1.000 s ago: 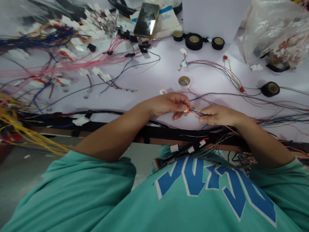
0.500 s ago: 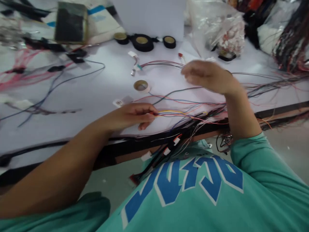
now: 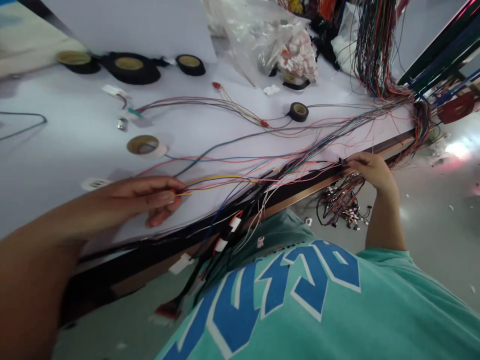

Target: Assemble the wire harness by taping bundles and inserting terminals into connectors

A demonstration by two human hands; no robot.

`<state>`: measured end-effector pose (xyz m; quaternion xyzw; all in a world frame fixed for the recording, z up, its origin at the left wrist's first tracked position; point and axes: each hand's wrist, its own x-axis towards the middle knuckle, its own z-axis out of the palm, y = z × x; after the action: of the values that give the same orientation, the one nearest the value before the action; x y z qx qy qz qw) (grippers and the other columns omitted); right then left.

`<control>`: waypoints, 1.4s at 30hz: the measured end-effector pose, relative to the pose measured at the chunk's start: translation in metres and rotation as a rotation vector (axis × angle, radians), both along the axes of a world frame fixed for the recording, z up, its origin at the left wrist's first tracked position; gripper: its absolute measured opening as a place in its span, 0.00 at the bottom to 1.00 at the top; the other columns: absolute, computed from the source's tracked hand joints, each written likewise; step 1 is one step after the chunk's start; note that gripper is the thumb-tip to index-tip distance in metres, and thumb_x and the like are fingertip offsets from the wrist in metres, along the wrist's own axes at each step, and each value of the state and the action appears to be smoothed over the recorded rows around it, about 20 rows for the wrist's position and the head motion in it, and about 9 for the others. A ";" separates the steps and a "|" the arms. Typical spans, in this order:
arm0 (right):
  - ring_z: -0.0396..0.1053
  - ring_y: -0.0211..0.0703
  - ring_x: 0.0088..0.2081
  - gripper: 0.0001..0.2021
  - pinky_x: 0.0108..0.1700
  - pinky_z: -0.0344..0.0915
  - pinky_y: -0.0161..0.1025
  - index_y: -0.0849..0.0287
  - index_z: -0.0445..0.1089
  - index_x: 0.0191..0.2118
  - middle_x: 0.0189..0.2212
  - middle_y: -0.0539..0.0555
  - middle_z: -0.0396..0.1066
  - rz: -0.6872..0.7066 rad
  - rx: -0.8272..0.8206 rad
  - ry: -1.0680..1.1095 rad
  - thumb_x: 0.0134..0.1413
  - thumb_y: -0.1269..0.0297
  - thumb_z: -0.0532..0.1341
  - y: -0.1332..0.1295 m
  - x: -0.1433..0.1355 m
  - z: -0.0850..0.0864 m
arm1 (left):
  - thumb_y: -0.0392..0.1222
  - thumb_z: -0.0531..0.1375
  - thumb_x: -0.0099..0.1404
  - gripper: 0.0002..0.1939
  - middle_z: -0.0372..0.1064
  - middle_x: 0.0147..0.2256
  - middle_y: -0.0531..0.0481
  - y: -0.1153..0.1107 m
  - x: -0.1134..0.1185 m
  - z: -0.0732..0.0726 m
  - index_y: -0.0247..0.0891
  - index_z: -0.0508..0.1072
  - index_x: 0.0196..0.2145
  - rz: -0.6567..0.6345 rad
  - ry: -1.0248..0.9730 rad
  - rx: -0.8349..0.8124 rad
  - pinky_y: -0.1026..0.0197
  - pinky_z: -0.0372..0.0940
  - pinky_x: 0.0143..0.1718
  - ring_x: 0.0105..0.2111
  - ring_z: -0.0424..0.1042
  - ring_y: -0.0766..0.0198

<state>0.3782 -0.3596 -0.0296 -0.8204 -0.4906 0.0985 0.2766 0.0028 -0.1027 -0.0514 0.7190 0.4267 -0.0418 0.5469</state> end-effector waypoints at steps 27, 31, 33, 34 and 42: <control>0.69 0.41 0.38 0.21 0.42 0.67 0.42 0.55 0.66 0.51 0.39 0.54 0.72 0.077 -0.041 -0.209 0.47 0.68 0.57 0.098 0.049 0.005 | 0.55 0.60 0.49 0.17 0.66 0.22 0.57 0.011 -0.011 -0.025 0.42 0.65 0.32 0.103 -0.046 -0.061 0.62 0.57 0.20 0.18 0.60 0.69; 0.70 0.52 0.41 0.10 0.43 0.66 0.50 0.59 0.72 0.33 0.33 0.59 0.73 -0.374 -0.400 -0.410 0.52 0.61 0.56 0.075 0.052 0.007 | 0.57 0.60 0.50 0.18 0.66 0.22 0.56 0.017 -0.015 -0.032 0.42 0.65 0.32 0.093 -0.072 -0.075 0.61 0.60 0.21 0.18 0.62 0.68; 0.70 0.56 0.43 0.12 0.43 0.66 0.51 0.59 0.72 0.33 0.36 0.60 0.73 -0.447 -0.542 -0.394 0.50 0.55 0.58 0.066 0.046 0.004 | 0.58 0.60 0.50 0.19 0.66 0.22 0.56 0.018 -0.016 -0.033 0.42 0.65 0.31 0.080 -0.070 -0.079 0.61 0.60 0.21 0.18 0.62 0.67; 0.70 0.57 0.44 0.13 0.44 0.66 0.52 0.59 0.72 0.36 0.37 0.60 0.74 -0.448 -0.557 -0.376 0.49 0.55 0.59 0.063 0.043 0.001 | 0.57 0.61 0.49 0.19 0.66 0.22 0.56 0.019 -0.015 -0.034 0.42 0.65 0.31 0.077 -0.069 -0.078 0.62 0.60 0.20 0.18 0.63 0.67; 0.73 0.42 0.36 0.27 0.36 0.68 0.40 0.56 0.55 0.53 0.41 0.56 0.72 -0.212 0.154 0.170 0.43 0.70 0.58 0.061 0.055 -0.030 | 0.53 0.62 0.47 0.16 0.64 0.21 0.57 -0.001 -0.005 -0.014 0.41 0.66 0.30 0.145 -0.069 -0.067 0.64 0.56 0.19 0.18 0.60 0.69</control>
<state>0.4330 -0.2985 -0.0593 -0.8327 -0.3821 0.1001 0.3881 -0.0017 -0.1033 -0.0650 0.6686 0.4570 0.0086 0.5865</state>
